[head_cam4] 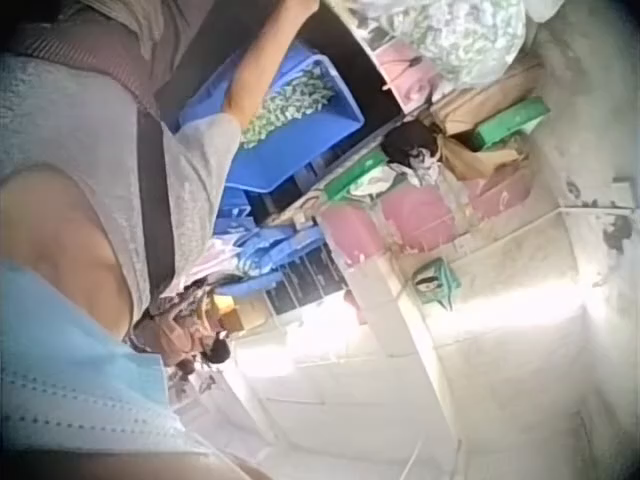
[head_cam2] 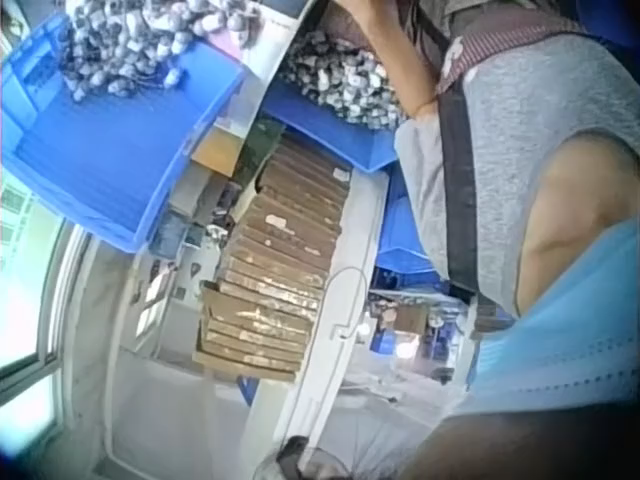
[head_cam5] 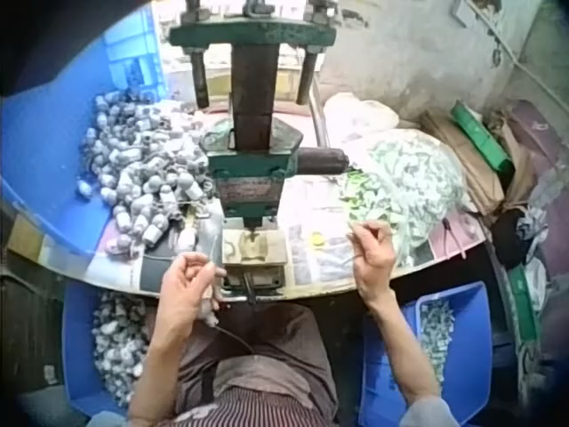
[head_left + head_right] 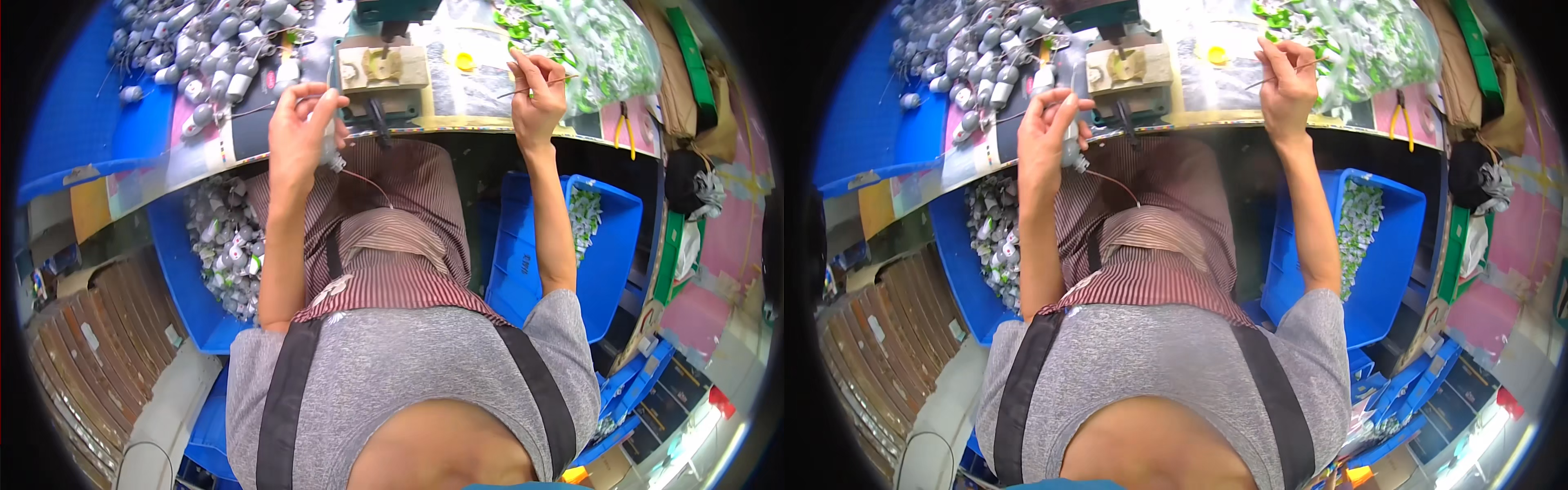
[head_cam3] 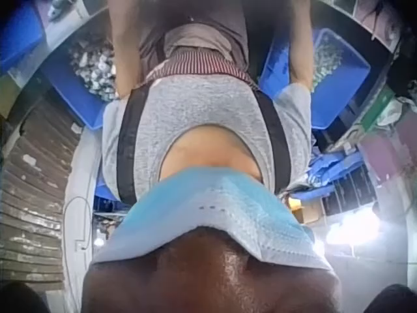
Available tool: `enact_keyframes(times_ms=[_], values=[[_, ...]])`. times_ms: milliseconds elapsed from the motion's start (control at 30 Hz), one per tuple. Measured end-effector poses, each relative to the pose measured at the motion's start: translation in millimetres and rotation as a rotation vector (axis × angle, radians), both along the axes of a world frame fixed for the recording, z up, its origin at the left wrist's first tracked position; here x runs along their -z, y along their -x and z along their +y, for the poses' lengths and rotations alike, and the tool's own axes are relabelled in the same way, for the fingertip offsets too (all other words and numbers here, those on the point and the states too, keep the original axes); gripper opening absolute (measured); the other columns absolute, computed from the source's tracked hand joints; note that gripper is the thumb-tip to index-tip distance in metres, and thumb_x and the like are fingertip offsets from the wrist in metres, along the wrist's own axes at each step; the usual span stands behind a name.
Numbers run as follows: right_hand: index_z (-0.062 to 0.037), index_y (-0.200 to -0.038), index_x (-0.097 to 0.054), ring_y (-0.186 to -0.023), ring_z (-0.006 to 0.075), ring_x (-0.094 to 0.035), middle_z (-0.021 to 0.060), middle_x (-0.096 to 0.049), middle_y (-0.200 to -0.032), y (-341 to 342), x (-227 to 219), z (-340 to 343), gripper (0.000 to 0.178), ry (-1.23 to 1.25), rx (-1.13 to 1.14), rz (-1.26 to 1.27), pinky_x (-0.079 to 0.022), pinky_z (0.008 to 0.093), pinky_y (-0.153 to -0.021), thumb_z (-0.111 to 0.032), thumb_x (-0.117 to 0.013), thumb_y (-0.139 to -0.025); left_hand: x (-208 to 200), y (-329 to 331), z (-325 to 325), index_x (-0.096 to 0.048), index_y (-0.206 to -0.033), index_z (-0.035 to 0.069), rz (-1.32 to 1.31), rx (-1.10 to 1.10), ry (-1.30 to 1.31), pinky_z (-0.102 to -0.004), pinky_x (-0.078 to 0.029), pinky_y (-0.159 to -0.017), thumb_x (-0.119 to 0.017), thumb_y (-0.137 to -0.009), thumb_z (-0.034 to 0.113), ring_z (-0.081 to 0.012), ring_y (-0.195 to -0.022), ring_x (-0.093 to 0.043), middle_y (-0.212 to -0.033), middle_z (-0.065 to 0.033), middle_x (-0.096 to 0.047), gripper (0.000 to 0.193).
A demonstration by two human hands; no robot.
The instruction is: Assemble small spherical components using a manual press machine on a factory assembly line.
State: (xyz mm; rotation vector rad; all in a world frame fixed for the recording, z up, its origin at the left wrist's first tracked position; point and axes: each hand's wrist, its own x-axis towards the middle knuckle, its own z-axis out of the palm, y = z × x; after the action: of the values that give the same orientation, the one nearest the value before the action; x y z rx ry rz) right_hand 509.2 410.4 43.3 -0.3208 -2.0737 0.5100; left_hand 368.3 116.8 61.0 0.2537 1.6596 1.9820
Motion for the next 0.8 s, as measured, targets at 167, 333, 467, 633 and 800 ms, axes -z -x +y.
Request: enact_keyframes(times_ms=[167,333,467,633,800], values=[[-0.0041,-0.105,-0.073,-0.088,0.0201,-0.069,0.0091,-0.069,-0.103,37,-8,-100,0.022,0.071,-0.180,0.022,-0.057,0.0297,-0.078,0.002,-0.078,-0.084,10,7,0,-0.061,-0.105,0.004,0.065,0.040,0.019,-0.0222,-0.049,-0.054,-0.066,-0.100,0.017,-0.0082,-0.063,-0.060,-0.091,-0.0084,-0.072,0.015],[-0.0044,-0.096,-0.071,-0.091,0.0238,-0.069,0.0082,-0.069,-0.102,63,13,-133,0.015,0.075,-0.261,0.047,-0.056,0.0341,-0.078,-0.002,-0.079,-0.084,9,7,4,-0.062,-0.105,0.004,0.055,0.026,0.013,-0.0226,-0.049,-0.054,-0.067,-0.099,0.016,-0.0083,-0.063,-0.060,-0.089,-0.0065,-0.071,0.015],[-0.0043,-0.097,-0.071,-0.095,0.0280,-0.064,0.0084,-0.070,-0.100,73,6,-124,0.013,-0.152,-0.178,-0.084,-0.053,0.0395,-0.080,-0.010,-0.077,-0.087,12,10,4,-0.068,-0.103,0.002,0.066,-0.001,0.007,-0.0224,-0.047,-0.054,-0.070,-0.097,0.017,-0.0073,-0.063,-0.058,-0.084,-0.0041,-0.069,0.016],[-0.0009,-0.103,-0.070,-0.064,0.0102,-0.052,0.0018,-0.062,-0.079,49,-11,-95,0.024,0.476,-0.249,-0.146,-0.043,0.0263,-0.062,-0.018,-0.054,-0.106,8,10,16,-0.073,-0.099,0.000,0.107,-0.039,0.026,-0.0197,-0.041,-0.050,-0.075,-0.093,0.017,-0.0028,-0.056,-0.052,-0.072,0.0028,-0.063,0.018],[0.0000,-0.090,-0.069,-0.056,0.0021,-0.038,-0.0044,-0.053,-0.069,40,-9,-38,0.030,0.953,-0.280,-0.051,-0.028,0.0196,-0.051,-0.023,-0.059,-0.106,9,9,26,-0.075,-0.099,0.001,0.196,0.000,0.086,-0.0182,-0.036,-0.050,-0.078,-0.090,0.020,0.0002,-0.055,-0.046,-0.068,0.0076,-0.059,0.021]])
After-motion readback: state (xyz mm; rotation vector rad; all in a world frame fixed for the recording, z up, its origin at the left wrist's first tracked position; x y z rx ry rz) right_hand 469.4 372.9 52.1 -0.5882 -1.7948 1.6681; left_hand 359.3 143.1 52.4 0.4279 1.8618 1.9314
